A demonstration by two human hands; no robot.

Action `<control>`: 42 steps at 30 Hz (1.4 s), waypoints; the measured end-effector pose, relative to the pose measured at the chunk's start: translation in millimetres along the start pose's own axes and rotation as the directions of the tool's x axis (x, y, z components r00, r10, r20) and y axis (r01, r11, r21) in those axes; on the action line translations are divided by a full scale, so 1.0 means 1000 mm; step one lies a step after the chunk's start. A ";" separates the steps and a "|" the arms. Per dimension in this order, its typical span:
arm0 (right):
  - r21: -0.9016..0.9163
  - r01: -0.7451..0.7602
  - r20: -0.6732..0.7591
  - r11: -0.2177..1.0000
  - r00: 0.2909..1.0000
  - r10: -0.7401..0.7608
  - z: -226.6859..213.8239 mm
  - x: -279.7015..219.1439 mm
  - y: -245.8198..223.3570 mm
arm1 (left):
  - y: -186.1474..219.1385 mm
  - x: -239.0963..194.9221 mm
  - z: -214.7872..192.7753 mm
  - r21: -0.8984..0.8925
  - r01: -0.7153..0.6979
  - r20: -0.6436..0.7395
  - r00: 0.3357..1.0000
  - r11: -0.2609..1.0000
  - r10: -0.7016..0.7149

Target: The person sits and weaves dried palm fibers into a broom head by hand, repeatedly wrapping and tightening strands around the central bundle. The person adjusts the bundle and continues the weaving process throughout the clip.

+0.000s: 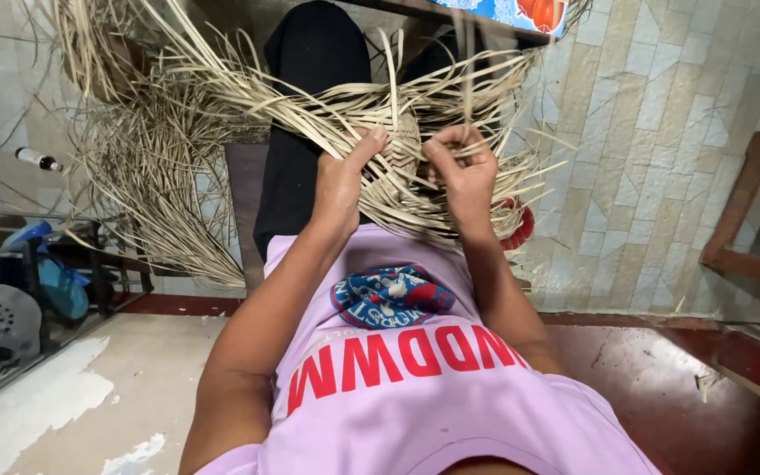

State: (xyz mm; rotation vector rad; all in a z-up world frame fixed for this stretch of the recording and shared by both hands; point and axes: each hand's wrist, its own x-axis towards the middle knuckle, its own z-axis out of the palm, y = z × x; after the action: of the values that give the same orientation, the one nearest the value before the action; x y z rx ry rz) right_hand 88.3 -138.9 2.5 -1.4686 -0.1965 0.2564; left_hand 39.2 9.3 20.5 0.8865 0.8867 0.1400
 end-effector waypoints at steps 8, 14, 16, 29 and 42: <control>-0.447 -0.397 -0.065 0.802 0.908 0.413 -0.012 -0.025 -0.003 | 0.003 0.004 0.003 0.068 -0.048 0.071 0.997 0.997 0.043; 0.146 -0.104 -0.002 0.984 0.994 0.105 0.014 -0.005 -0.036 | 0.008 -0.003 0.014 0.224 -0.068 0.129 0.991 0.972 0.039; 0.154 -0.081 0.071 0.985 0.995 0.071 0.002 0.010 -0.042 | 0.004 0.000 0.014 0.250 -0.080 0.144 0.989 0.965 0.045; -0.062 0.104 0.424 0.993 0.903 -0.068 0.046 0.146 -0.046 | -0.006 0.004 0.003 0.315 -0.044 0.188 0.982 0.948 -0.017; -0.232 0.296 0.199 0.926 0.947 -0.253 -0.001 0.003 -0.028 | 0.017 -0.033 -0.004 0.360 -0.080 0.244 0.970 0.930 -0.011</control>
State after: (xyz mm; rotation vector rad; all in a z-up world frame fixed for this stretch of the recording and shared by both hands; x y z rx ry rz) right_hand 93.0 -141.6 30.3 -1.6574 -0.5866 0.1255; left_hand 19.1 7.6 52.3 1.2419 0.6761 -0.1082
